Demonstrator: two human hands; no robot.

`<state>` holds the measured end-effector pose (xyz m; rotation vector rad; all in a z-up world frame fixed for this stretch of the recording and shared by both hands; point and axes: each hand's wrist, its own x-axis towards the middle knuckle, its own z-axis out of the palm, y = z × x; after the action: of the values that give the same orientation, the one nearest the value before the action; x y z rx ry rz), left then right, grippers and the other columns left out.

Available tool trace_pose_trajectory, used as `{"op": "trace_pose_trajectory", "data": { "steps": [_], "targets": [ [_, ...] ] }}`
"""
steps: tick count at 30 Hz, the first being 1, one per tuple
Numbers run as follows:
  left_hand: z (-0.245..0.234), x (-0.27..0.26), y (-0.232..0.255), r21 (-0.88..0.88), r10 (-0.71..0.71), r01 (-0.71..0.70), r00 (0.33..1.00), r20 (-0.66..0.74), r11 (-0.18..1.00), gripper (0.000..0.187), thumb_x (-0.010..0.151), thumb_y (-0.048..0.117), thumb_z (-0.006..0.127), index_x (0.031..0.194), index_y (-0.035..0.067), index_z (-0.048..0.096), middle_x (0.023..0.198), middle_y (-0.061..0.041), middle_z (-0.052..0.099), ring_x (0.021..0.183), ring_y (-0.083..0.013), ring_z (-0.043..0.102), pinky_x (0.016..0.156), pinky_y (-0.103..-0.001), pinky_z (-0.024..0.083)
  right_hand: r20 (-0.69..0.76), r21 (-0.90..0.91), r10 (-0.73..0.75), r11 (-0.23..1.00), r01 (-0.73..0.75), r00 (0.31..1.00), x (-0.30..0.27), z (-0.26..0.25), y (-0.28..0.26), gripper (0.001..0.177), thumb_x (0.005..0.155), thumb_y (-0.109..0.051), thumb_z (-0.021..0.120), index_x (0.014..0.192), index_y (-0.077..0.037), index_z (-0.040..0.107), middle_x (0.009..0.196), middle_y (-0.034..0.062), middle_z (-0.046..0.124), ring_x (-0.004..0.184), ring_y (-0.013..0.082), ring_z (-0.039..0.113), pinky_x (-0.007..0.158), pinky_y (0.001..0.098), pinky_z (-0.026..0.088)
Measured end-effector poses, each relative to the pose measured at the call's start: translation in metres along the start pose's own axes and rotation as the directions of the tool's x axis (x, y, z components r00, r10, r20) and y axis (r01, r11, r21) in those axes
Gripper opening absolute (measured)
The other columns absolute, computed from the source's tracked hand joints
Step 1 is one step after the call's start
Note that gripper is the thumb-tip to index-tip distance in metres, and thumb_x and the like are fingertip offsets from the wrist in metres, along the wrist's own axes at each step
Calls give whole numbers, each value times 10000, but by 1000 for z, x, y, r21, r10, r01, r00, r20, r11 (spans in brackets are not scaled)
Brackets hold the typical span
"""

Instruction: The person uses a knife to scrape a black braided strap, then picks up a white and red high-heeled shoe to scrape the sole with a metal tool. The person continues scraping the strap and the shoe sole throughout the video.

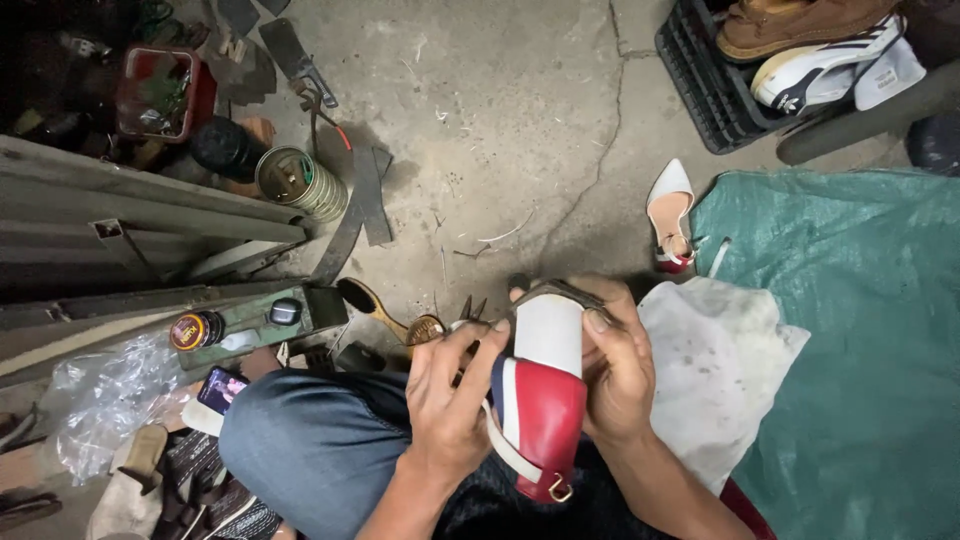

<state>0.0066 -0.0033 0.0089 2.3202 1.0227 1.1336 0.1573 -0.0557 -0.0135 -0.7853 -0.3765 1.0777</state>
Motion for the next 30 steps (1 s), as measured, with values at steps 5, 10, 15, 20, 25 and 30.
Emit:
{"op": "trace_pose_trajectory", "data": {
  "steps": [5, 10, 15, 20, 25, 30],
  "targets": [
    [-2, 1, 0, -11, 39, -39, 999, 20, 999, 459, 767, 55, 769, 1215, -11, 698, 1132, -180, 677, 740, -189, 542, 774, -336, 489, -110, -85, 76, 993, -85, 991, 0, 8, -6, 423, 971, -119, 413, 1315, 90, 543, 1281, 301, 662, 1186, 396, 663, 1058, 441, 486],
    [-1, 1, 1, -12, 38, -38, 999, 20, 999, 444, 786, 92, 782, 1213, 0, 705, 1133, -173, 666, 715, -177, 516, 779, -341, 480, -155, -151, 89, 982, -113, 984, 1, 12, -9, 437, 963, -165, 386, 1291, 80, 538, 1259, 290, 680, 1130, 347, 674, 1009, 407, 492],
    [-2, 0, 1, -17, 38, -37, 998, 40, 999, 478, 764, 80, 784, 1228, 2, 699, 1144, -170, 655, 722, -183, 523, 794, -344, 477, -148, -185, 116, 972, -142, 982, 1, 20, -11, 458, 974, -211, 355, 1304, 53, 531, 1239, 302, 694, 1111, 314, 657, 996, 388, 477],
    [-1, 1, 0, -16, 28, -27, 999, 31, 999, 457, 790, 75, 770, 1236, 4, 701, 1116, -173, 669, 701, -163, 504, 752, -317, 468, -130, -261, 76, 959, -108, 989, 1, 20, -12, 447, 980, -182, 350, 1295, 76, 535, 1222, 310, 703, 1088, 308, 674, 995, 373, 498],
    [1, -2, -4, -43, 1, 0, 999, 33, 999, 443, 793, 92, 774, 1223, 14, 701, 1115, -161, 681, 782, -190, 540, 741, -320, 481, -24, -147, 8, 989, -11, 1000, -1, 18, -7, 398, 1012, -123, 393, 1331, 70, 530, 1311, 284, 654, 1205, 358, 654, 1050, 423, 503],
    [-2, -2, -3, -81, -41, 43, 999, 30, 996, 446, 756, 66, 802, 1184, -25, 711, 1143, -182, 688, 922, -259, 621, 813, -347, 528, 120, -43, -44, 998, 50, 992, -5, 23, -11, 396, 1038, -76, 391, 1396, 68, 485, 1410, 306, 577, 1320, 393, 578, 1146, 467, 443]
  ]
}}
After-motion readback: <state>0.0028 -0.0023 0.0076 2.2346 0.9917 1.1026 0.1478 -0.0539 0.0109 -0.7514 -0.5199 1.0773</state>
